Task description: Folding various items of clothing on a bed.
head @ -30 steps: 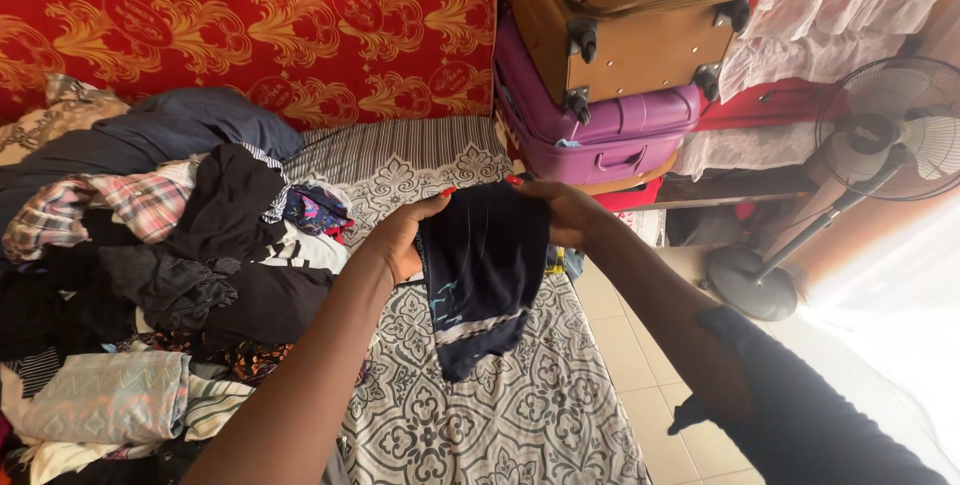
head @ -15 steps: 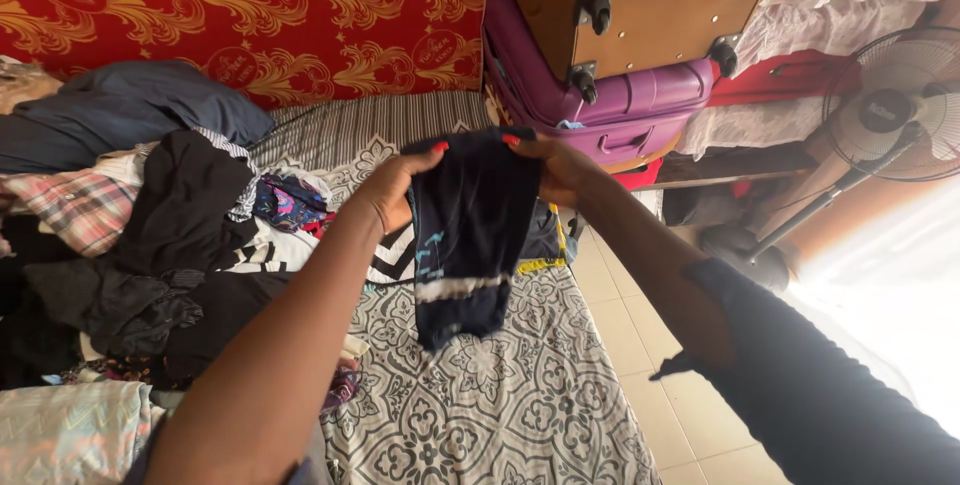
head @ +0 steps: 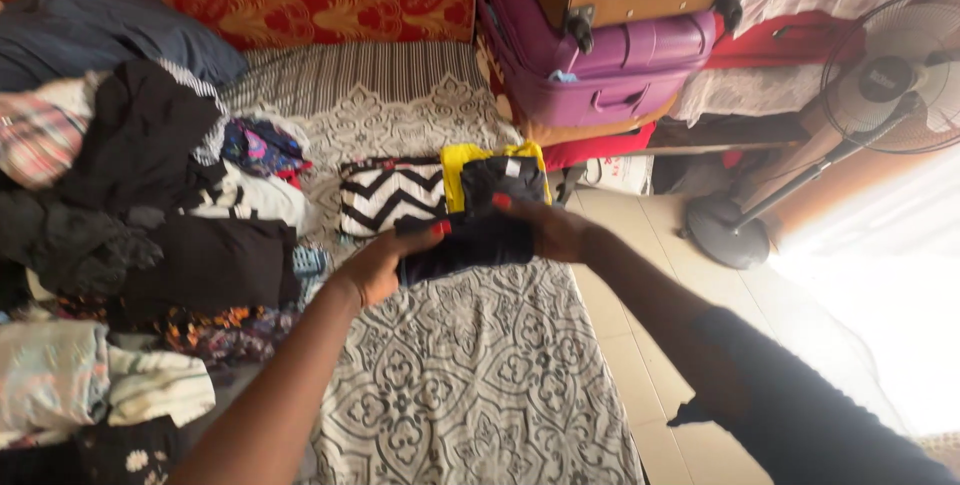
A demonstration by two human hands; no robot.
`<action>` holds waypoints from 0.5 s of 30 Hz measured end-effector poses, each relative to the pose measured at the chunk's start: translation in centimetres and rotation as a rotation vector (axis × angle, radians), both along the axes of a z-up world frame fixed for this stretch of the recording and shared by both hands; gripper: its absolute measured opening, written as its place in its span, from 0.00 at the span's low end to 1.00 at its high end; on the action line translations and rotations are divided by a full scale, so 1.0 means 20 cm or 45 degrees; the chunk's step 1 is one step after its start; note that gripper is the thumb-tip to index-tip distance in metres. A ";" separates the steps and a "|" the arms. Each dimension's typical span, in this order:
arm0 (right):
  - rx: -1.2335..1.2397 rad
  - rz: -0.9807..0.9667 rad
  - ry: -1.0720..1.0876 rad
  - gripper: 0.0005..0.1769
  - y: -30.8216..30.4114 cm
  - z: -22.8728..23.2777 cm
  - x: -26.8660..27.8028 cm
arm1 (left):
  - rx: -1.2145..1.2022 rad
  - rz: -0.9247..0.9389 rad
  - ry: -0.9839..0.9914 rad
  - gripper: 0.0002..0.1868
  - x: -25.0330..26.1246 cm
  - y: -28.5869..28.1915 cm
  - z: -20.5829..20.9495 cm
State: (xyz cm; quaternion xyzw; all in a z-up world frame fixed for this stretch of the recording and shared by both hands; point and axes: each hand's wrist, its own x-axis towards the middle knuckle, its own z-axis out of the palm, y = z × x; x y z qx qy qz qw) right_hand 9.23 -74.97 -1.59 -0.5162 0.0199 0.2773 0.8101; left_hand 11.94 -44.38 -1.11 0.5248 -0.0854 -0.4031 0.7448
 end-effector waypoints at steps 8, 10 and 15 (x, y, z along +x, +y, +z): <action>-0.153 0.118 0.402 0.23 0.12 -0.84 -0.76 | 0.317 0.096 -0.082 0.28 -0.88 0.06 -0.84; -0.172 0.106 0.483 0.23 0.15 -0.94 -0.91 | 0.359 0.106 -0.051 0.29 -1.05 0.08 -0.98; -0.165 0.020 0.665 0.24 0.15 -1.15 -1.12 | 0.485 0.031 0.064 0.38 -1.26 0.11 -1.04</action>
